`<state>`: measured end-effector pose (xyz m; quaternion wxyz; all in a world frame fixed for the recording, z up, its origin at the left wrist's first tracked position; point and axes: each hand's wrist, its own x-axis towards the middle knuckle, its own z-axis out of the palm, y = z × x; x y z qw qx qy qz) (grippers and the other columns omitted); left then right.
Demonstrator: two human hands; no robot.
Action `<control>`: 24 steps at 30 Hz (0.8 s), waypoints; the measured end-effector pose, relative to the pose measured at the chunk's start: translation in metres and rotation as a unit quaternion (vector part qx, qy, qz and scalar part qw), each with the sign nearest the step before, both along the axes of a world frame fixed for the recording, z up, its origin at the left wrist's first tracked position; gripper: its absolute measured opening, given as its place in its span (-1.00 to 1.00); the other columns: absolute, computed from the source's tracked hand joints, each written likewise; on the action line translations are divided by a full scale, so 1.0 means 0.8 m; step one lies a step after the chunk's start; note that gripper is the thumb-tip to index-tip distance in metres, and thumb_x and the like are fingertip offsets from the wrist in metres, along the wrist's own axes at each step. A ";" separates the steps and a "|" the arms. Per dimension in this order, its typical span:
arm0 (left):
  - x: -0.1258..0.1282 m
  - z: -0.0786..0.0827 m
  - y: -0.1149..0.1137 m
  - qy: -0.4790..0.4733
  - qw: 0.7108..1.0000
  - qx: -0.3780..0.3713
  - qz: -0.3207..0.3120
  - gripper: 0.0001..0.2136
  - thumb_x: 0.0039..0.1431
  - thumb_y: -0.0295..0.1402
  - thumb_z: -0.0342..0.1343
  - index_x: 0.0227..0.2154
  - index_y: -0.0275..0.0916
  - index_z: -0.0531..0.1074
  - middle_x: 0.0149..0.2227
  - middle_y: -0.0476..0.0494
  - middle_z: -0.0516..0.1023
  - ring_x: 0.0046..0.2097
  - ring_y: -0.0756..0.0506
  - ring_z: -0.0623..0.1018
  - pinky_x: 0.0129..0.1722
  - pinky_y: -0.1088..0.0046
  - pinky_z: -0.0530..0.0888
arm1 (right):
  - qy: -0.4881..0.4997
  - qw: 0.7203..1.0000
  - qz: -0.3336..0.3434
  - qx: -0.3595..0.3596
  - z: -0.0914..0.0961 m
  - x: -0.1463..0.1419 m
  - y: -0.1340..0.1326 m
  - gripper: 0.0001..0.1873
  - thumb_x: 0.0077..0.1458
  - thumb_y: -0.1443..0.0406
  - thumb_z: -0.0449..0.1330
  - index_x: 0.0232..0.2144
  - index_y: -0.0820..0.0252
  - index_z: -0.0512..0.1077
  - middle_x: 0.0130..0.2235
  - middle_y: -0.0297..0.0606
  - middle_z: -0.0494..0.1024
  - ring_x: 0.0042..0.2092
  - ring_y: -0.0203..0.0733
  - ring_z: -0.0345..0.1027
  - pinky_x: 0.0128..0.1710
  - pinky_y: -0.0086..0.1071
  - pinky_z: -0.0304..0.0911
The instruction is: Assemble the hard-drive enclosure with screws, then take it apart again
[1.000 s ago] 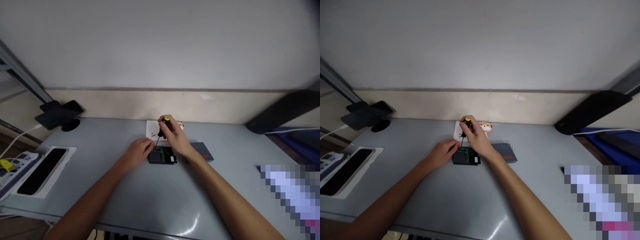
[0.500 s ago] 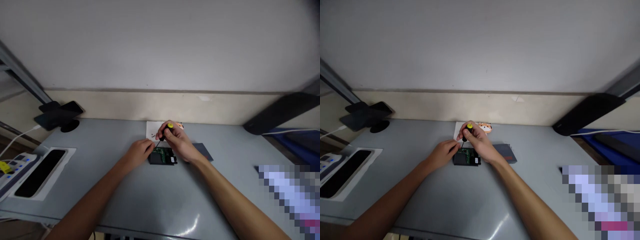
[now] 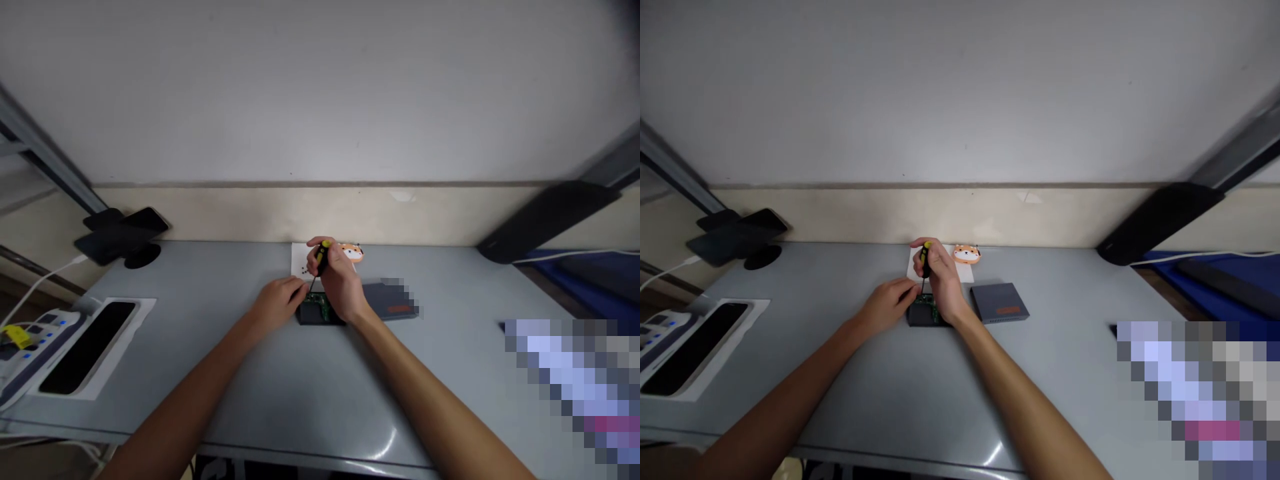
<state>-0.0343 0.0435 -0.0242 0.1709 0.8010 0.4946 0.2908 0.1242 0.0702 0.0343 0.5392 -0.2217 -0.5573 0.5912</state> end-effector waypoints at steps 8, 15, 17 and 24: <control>0.001 0.004 -0.003 0.006 1.000 0.000 0.003 -0.72 0.48 -0.28 -0.10 -0.31 -0.21 0.45 -0.29 -0.07 0.55 -0.27 -0.05 0.51 -0.23 0.42 0.38 | -0.019 0.997 -0.071 0.017 -0.007 0.019 0.001 -0.69 0.23 0.09 0.26 -0.26 0.01 0.19 -0.34 -0.39 0.42 -0.29 -0.22 0.35 -0.20 -0.28 0.28; 0.002 0.004 -0.002 0.015 1.000 0.001 0.007 -0.71 0.47 -0.29 -0.08 -0.32 -0.20 0.47 -0.31 -0.07 0.54 -0.28 -0.06 0.49 -0.23 0.41 0.38 | 0.030 0.998 -0.046 -0.034 -0.004 0.025 0.012 -0.69 0.31 -0.04 0.10 -0.15 0.01 0.34 -0.43 -0.37 0.19 -0.39 -0.20 0.17 -0.33 -0.28 0.25; 0.002 0.004 -0.002 0.016 1.000 -0.002 0.006 -0.72 0.47 -0.29 -0.08 -0.33 -0.20 0.47 -0.31 -0.07 0.54 -0.29 -0.05 0.49 -0.25 0.41 0.37 | 0.027 0.998 -0.029 -0.048 -0.002 0.027 0.012 -0.62 0.33 -0.06 0.00 -0.09 0.03 0.37 -0.39 -0.30 0.25 -0.34 -0.16 0.23 -0.27 -0.24 0.30; 0.002 0.002 -0.003 0.015 1.000 0.001 0.004 -0.70 0.49 -0.27 -0.12 -0.31 -0.20 0.44 -0.30 -0.06 0.53 -0.27 -0.06 0.50 -0.23 0.41 0.35 | -0.008 1.000 -0.002 -0.010 -0.004 0.024 0.007 -0.70 0.30 -0.03 0.12 -0.27 0.01 0.25 -0.32 -0.30 0.36 -0.27 -0.16 0.31 -0.19 -0.23 0.30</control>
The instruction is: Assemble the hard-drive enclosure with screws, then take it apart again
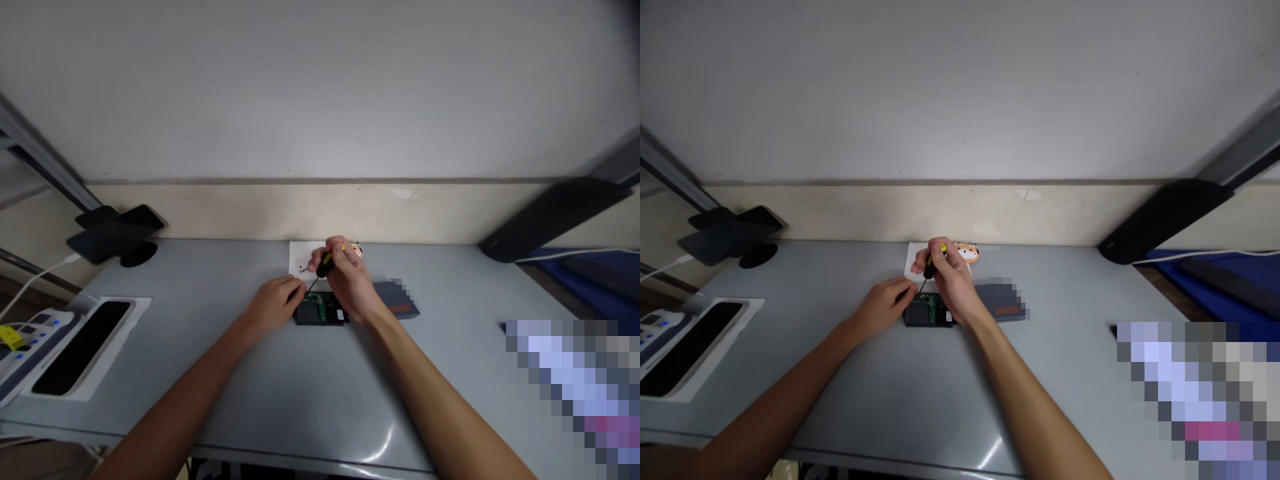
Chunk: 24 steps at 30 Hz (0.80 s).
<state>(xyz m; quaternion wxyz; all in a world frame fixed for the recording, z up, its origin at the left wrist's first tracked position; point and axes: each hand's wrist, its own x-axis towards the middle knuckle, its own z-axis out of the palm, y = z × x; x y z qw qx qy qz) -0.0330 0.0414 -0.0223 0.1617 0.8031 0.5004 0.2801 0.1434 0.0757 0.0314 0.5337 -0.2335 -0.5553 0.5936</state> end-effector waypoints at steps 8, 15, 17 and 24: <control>0.002 0.003 0.000 0.005 1.000 -0.011 -0.001 -0.70 0.48 -0.28 -0.11 -0.36 -0.21 0.42 -0.33 -0.05 0.51 -0.28 -0.05 0.50 -0.24 0.43 0.36 | 0.028 0.998 -0.036 0.030 -0.009 -0.005 0.006 -0.71 0.36 -0.03 0.07 -0.27 -0.01 0.22 -0.43 -0.41 0.15 -0.40 -0.23 0.12 -0.36 -0.32 0.15; -0.001 0.001 0.001 0.001 1.000 -0.005 0.000 -0.70 0.48 -0.27 -0.10 -0.35 -0.21 0.43 -0.32 -0.05 0.52 -0.29 -0.05 0.50 -0.24 0.43 0.36 | 0.006 0.996 -0.078 0.034 -0.003 -0.012 -0.003 -0.68 0.31 0.00 0.17 -0.31 0.05 0.23 -0.39 -0.38 0.38 -0.34 -0.26 0.29 -0.28 -0.33 0.21; 0.000 0.000 0.001 -0.004 1.000 -0.007 -0.002 -0.71 0.48 -0.27 -0.09 -0.33 -0.21 0.45 -0.32 -0.06 0.52 -0.28 -0.05 0.50 -0.23 0.42 0.37 | 0.016 0.996 -0.075 0.035 -0.002 -0.013 -0.006 -0.67 0.29 0.03 0.22 -0.31 0.05 0.20 -0.40 -0.40 0.42 -0.36 -0.28 0.32 -0.29 -0.34 0.23; 0.001 0.000 0.001 -0.006 1.000 -0.004 0.001 -0.71 0.47 -0.29 -0.08 -0.32 -0.21 0.47 -0.32 -0.06 0.52 -0.28 -0.06 0.50 -0.22 0.42 0.38 | 0.051 0.997 -0.050 0.001 -0.002 -0.012 -0.006 -0.64 0.33 -0.07 0.09 -0.24 0.06 0.37 -0.49 -0.43 0.22 -0.48 -0.30 0.09 -0.45 -0.36 0.09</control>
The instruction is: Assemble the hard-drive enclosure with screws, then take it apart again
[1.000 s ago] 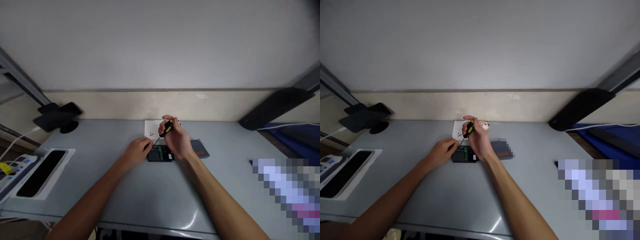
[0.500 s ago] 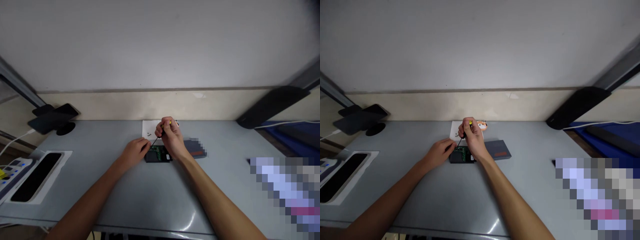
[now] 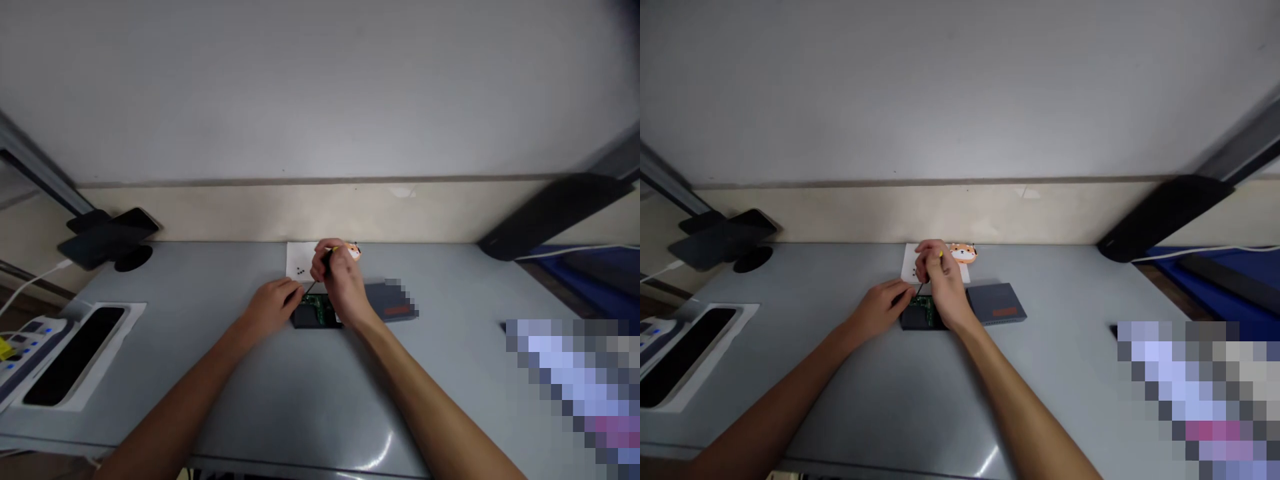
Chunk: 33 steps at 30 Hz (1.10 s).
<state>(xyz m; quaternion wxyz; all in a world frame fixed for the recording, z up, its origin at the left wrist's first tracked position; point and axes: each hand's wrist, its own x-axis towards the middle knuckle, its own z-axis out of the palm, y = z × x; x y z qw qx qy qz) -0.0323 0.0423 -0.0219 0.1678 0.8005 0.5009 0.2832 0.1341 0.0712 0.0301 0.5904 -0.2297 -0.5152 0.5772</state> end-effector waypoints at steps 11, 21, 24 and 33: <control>-0.001 -0.001 0.000 -0.004 1.000 -0.001 -0.006 -0.72 0.48 -0.28 -0.08 -0.29 -0.21 0.49 -0.31 -0.06 0.52 -0.27 -0.05 0.51 -0.20 0.42 0.39 | -0.035 0.999 -0.001 0.001 -0.003 0.003 -0.001 -0.67 0.25 0.00 0.25 -0.31 0.03 0.25 -0.47 -0.44 0.36 -0.41 -0.27 0.24 -0.34 -0.34 0.19; -0.003 -0.002 0.001 0.004 1.000 0.004 -0.007 -0.72 0.49 -0.28 -0.10 -0.25 -0.21 0.48 -0.25 -0.08 0.56 -0.22 -0.07 0.53 -0.16 0.40 0.40 | -0.035 0.998 0.053 -0.002 0.009 0.013 -0.004 -0.76 0.29 0.08 0.23 -0.32 0.08 0.45 -0.28 -0.29 0.47 -0.28 -0.23 0.35 -0.24 -0.29 0.23; -0.003 -0.003 0.001 0.003 1.000 0.004 -0.008 -0.73 0.48 -0.29 -0.09 -0.26 -0.21 0.48 -0.26 -0.08 0.55 -0.24 -0.07 0.53 -0.18 0.40 0.40 | -0.070 0.997 0.033 0.006 0.008 0.011 -0.006 -0.67 0.31 0.03 0.18 -0.38 0.10 0.36 -0.39 -0.34 0.44 -0.37 -0.27 0.28 -0.29 -0.31 0.20; 0.000 0.003 0.000 -0.005 1.000 -0.001 -0.009 -0.72 0.48 -0.30 -0.08 -0.31 -0.21 0.46 -0.31 -0.05 0.53 -0.27 -0.05 0.51 -0.21 0.43 0.38 | -0.080 0.995 0.055 0.024 0.009 0.016 -0.008 -0.61 0.37 0.00 0.05 -0.29 0.11 0.48 -0.34 -0.27 0.43 -0.29 -0.19 0.30 -0.22 -0.28 0.25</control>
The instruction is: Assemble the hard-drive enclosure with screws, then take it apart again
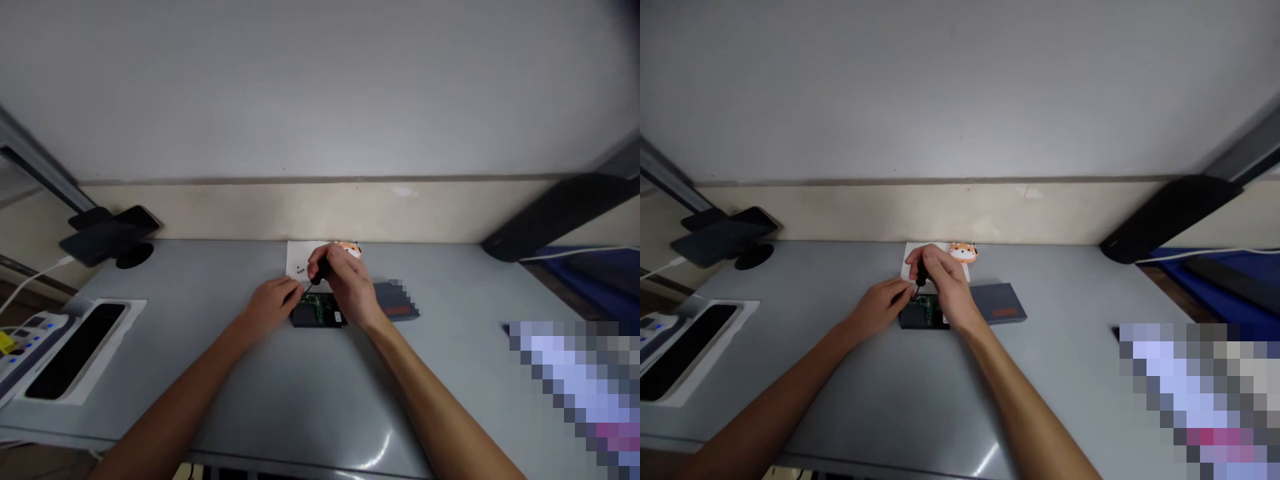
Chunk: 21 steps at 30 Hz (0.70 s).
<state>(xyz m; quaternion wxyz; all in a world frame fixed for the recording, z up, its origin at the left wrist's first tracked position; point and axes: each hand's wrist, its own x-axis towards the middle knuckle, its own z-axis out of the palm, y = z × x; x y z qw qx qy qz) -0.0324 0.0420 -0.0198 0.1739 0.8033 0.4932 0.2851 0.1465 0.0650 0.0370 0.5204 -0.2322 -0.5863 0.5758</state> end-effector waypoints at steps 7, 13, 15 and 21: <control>0.001 0.002 -0.002 -0.014 1.000 -0.005 0.001 -0.71 0.48 -0.29 -0.09 -0.35 -0.22 0.44 -0.32 -0.05 0.51 -0.28 -0.04 0.49 -0.22 0.44 0.38 | 0.064 0.997 -0.002 -0.045 -0.005 -0.002 0.002 -0.68 0.26 0.07 0.28 -0.34 0.04 0.22 -0.37 -0.39 0.49 -0.34 -0.26 0.37 -0.24 -0.31 0.29; -0.001 0.001 -0.002 0.003 1.000 -0.005 0.008 -0.70 0.49 -0.26 -0.10 -0.31 -0.21 0.47 -0.31 -0.05 0.53 -0.27 -0.05 0.50 -0.23 0.42 0.38 | 0.071 0.996 -0.038 -0.035 -0.007 -0.008 0.009 -0.61 0.32 -0.11 0.07 -0.18 0.02 0.43 -0.48 -0.39 0.25 -0.43 -0.23 0.16 -0.35 -0.30 0.19; -0.001 0.000 -0.002 0.005 1.000 -0.004 0.009 -0.70 0.49 -0.25 -0.10 -0.31 -0.21 0.47 -0.31 -0.06 0.53 -0.27 -0.06 0.50 -0.23 0.42 0.39 | 0.062 0.997 -0.029 -0.045 -0.005 -0.006 0.009 -0.62 0.32 -0.08 0.08 -0.15 0.02 0.46 -0.41 -0.34 0.32 -0.36 -0.21 0.22 -0.29 -0.27 0.23; -0.001 0.000 -0.002 -0.006 1.000 0.002 0.006 -0.71 0.48 -0.27 -0.09 -0.28 -0.21 0.49 -0.29 -0.07 0.55 -0.26 -0.06 0.51 -0.21 0.41 0.40 | 0.028 0.999 -0.030 0.000 -0.005 -0.005 0.002 -0.68 0.27 0.02 0.24 -0.37 0.05 0.28 -0.37 -0.36 0.44 -0.29 -0.23 0.33 -0.22 -0.29 0.25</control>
